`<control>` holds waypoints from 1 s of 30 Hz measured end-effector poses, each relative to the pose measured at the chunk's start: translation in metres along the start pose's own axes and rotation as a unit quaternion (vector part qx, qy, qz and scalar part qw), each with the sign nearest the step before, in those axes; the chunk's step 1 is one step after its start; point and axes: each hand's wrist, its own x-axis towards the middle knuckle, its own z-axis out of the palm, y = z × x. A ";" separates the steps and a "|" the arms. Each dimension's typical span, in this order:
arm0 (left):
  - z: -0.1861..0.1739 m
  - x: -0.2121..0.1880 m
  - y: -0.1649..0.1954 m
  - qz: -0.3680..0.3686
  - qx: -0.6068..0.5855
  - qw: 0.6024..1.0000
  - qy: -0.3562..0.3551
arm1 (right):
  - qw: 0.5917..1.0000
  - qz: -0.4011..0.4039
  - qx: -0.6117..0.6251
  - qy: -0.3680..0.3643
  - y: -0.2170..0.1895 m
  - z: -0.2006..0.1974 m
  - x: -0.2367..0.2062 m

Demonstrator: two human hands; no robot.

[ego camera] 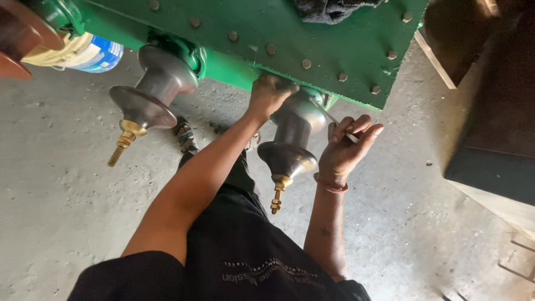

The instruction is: The person uses a wrench to tighten bolts on a green metal assembly with brown insulators. They move between multiple bolt locations, repositioning the wrench and applying torque to secure the fasteners.

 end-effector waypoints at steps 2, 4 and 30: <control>0.005 0.002 0.003 -0.003 -0.034 0.999 0.013 | 1.000 -0.008 -0.001 0.001 -0.003 -0.003 -0.003; 0.008 0.005 0.004 -0.049 0.044 0.998 -0.013 | 1.000 -0.021 0.003 0.008 -0.006 -0.003 -0.001; -0.026 -0.004 0.013 0.350 0.084 0.933 0.016 | 0.937 0.162 -0.265 0.159 0.032 -0.037 0.032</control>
